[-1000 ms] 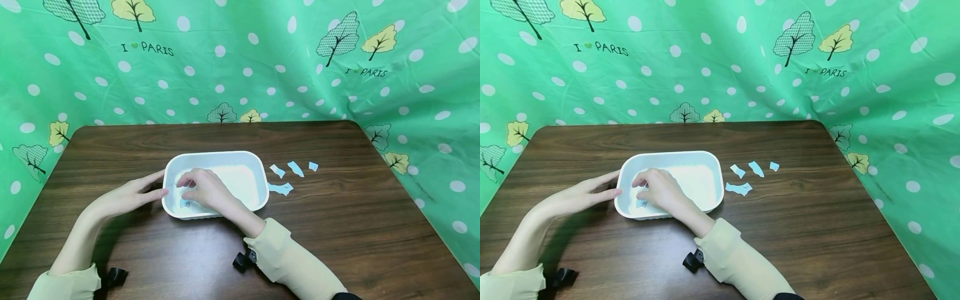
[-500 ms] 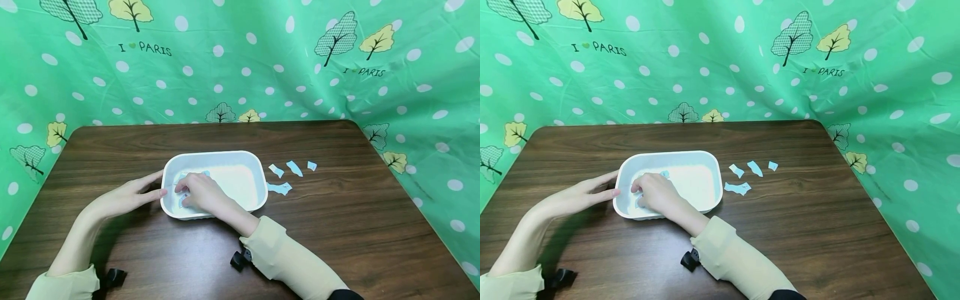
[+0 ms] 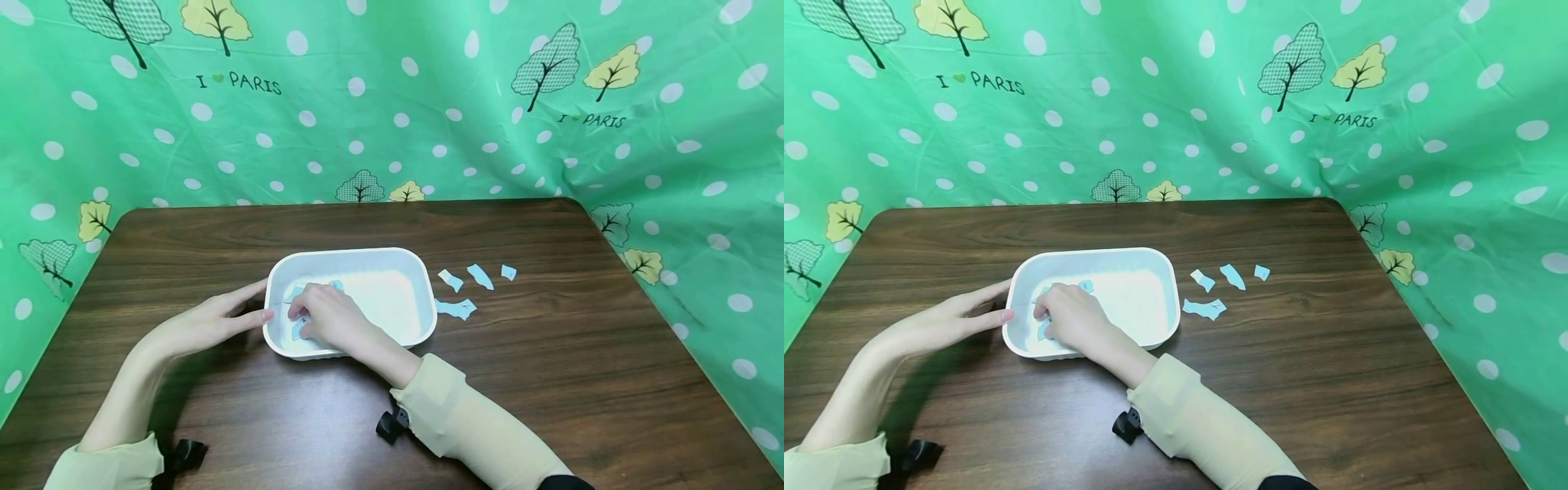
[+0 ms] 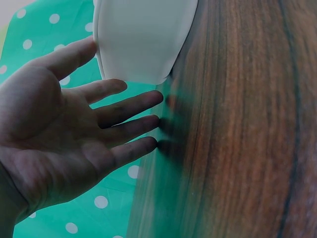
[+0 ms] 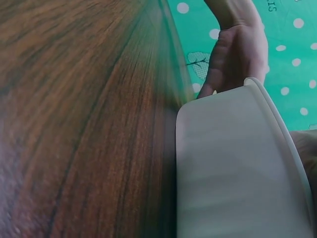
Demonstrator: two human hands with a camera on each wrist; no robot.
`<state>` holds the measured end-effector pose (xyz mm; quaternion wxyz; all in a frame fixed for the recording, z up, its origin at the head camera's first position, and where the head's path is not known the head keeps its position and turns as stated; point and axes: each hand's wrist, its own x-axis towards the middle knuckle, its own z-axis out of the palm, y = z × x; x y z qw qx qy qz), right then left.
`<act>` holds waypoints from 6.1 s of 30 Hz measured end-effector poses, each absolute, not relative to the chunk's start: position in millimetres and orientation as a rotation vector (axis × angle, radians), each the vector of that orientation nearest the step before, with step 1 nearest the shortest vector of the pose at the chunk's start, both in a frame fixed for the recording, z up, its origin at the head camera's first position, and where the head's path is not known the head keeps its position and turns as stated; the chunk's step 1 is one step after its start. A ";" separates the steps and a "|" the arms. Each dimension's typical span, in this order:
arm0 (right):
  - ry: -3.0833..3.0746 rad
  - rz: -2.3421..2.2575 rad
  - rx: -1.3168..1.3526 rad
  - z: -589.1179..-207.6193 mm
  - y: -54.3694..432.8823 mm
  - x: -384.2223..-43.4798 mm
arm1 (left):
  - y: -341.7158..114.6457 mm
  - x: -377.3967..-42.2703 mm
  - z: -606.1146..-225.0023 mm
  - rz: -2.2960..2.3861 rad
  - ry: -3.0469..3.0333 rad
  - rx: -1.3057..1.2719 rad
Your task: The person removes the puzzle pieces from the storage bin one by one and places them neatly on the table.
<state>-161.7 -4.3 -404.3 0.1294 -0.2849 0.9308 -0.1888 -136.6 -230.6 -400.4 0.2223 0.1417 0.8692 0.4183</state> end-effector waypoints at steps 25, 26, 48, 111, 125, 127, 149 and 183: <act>2.710 -0.541 -0.855 -405.4 -3.5 -161.1 | -231.1 -137.0 -400.9 1.117 2.426 0.393; 2.711 -0.541 -0.856 -405.4 -3.3 -161.3 | -230.9 -137.1 -400.7 1.114 2.425 0.391; 2.644 -0.644 -0.899 -404.8 -1.3 -163.4 | -231.0 -136.3 -399.5 1.115 2.407 0.346; 2.631 -1.122 -0.586 -364.4 69.4 -170.7 | -229.5 -136.0 -399.7 1.117 2.399 0.343; 2.669 -1.197 -0.556 -351.4 98.7 -176.2 | -231.3 -135.3 -399.7 1.101 2.411 0.328; 2.677 -1.197 -0.548 -350.6 102.5 -176.6 | -231.5 -135.2 -399.7 1.103 2.408 0.326; 2.781 -1.184 -0.481 -342.3 152.0 -180.8 | -230.8 -135.0 -397.8 1.113 2.391 0.313; 2.839 -1.142 -0.401 -341.3 215.1 -182.4 | -229.3 -136.9 -400.3 1.170 2.333 0.322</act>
